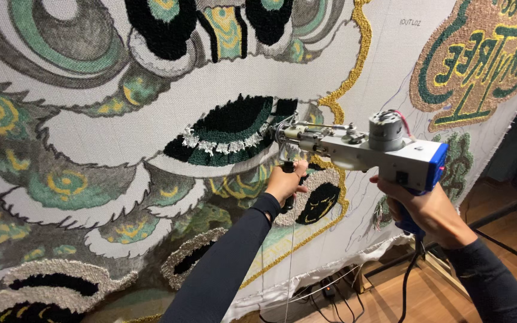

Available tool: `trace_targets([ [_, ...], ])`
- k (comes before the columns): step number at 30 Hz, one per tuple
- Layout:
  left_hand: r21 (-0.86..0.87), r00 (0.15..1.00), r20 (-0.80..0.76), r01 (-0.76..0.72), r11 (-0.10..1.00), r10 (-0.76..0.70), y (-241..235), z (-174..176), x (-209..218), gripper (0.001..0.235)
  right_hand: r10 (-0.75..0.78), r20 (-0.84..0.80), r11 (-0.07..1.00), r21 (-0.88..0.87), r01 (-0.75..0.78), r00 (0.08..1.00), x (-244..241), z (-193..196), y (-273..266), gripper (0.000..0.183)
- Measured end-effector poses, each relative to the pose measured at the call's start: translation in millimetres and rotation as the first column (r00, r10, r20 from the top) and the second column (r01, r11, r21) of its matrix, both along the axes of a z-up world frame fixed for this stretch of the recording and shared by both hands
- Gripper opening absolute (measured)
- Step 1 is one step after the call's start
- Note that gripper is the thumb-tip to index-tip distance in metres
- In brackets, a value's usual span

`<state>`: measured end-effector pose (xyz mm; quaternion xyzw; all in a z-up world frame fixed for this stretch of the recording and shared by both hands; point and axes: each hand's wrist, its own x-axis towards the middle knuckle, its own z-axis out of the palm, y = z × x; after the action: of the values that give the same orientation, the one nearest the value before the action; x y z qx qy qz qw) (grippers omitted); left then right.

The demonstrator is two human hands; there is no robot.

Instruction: The person uses a handheld electric tufting gun to apply yarn into a stretched canvas, creating a textured design. They guide the tool along the contours of a pre-drawn pattern, filling in dark green sections of a large, stylized face.

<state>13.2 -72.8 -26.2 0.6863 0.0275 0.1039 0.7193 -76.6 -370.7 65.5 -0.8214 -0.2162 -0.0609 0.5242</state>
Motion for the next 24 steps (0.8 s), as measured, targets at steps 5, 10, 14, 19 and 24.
trace_targets([
  [5, 0.005, 0.992, 0.127, 0.029, 1.000, -0.030, 20.1, -17.0, 17.8, 0.064, 0.177, 0.569, 0.956, -0.293, -0.002, 0.803, 7.4, 7.0, 8.5, 0.033],
  [10, 0.015, 0.995, 0.098, -0.023, 1.000, 0.021, 44.3, -25.9, 35.9, 0.063, 0.302, 0.597, 0.928, -0.363, -0.085, 0.743, 7.2, 13.2, 22.8, 0.037],
  [14, 0.008, 0.998, 0.066, 0.004, 1.000, -0.005, 60.3, -30.6, 55.5, 0.059, 0.204, 0.517, 0.896, -0.441, 0.054, 0.831, 6.7, 20.3, 36.7, 0.035],
  [19, -0.024, 0.979, 0.196, 0.064, 0.998, -0.058, 74.0, -45.5, 85.1, 0.053, 0.220, 0.519, 0.929, -0.370, -0.015, 0.826, 8.9, 18.5, 45.3, 0.039],
  [24, 0.242, 0.978, 0.207, -0.046, 0.969, -0.005, 79.3, -38.7, 76.1, 0.046, 0.242, 0.497, 0.963, -0.228, -0.144, 0.834, 12.5, 9.7, 48.7, 0.047],
])
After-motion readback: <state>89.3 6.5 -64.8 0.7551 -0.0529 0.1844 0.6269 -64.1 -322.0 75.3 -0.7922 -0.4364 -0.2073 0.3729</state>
